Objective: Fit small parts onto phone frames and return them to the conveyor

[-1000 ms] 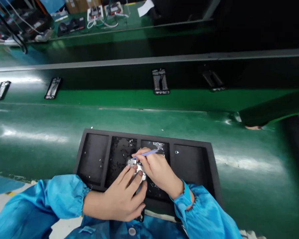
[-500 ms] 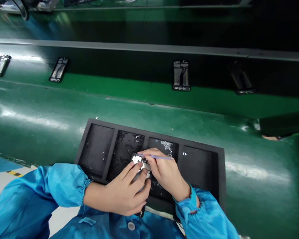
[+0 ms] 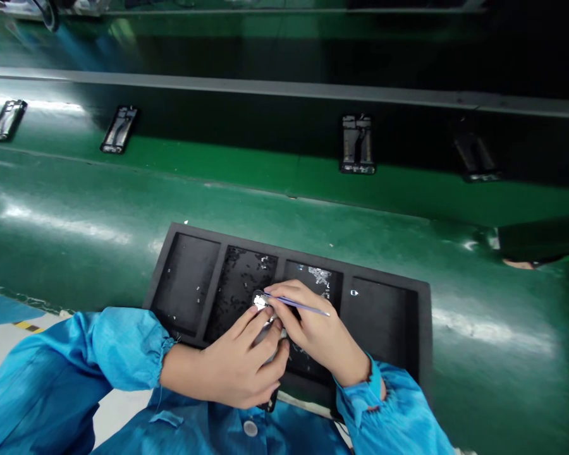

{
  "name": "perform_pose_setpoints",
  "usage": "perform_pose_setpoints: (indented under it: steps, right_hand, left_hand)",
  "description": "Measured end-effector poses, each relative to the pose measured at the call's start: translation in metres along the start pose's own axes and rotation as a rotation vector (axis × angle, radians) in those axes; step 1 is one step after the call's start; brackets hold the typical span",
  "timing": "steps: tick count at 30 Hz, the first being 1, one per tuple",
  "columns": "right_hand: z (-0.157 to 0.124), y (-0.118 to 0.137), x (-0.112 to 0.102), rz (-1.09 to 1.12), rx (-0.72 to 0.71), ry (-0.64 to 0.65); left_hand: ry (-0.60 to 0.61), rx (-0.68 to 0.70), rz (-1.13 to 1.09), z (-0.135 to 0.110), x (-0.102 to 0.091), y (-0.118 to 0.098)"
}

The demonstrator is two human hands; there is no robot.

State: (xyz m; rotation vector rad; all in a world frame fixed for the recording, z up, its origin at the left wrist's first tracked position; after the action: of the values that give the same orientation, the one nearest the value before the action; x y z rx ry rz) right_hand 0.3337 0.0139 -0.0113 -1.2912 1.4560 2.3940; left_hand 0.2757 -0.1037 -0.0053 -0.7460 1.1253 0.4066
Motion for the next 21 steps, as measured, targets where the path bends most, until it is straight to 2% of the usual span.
perform_pose_setpoints:
  steps: [5, 8, 11, 17, 21]
  right_hand:
    - [-0.006, -0.010, -0.010, 0.022, 0.064, -0.118]
    - [-0.015, -0.023, -0.023, -0.004, 0.181, -0.234]
    - [-0.025, -0.030, -0.029, -0.011, 0.321, -0.288]
    - [-0.041, -0.036, -0.024, 0.066, 0.477, -0.360]
    - [-0.043, -0.045, -0.013, 0.118, 0.511, -0.306]
  left_hand:
    - [-0.014, -0.005, -0.002, 0.000, -0.001, 0.001]
    - [-0.012, -0.002, -0.008, 0.000, -0.002, 0.001]
    - [0.020, 0.011, -0.015, 0.000, 0.001, 0.000]
    - [0.028, 0.010, -0.016, -0.001, 0.004, 0.001]
    - [0.012, 0.004, -0.003, -0.001, 0.004, 0.001]
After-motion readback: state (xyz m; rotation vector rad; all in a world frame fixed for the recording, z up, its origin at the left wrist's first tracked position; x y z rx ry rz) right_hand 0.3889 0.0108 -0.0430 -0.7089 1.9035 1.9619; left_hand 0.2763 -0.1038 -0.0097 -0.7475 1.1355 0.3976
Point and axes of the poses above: each hand's wrist, its own z-axis towards the middle knuckle, its own x-axis out of the palm, y = z × x, the point moved 9 cm from there along z, towards the middle knuckle, and after that the axes turned 11 degrees about -z, right-handed, at the moved point
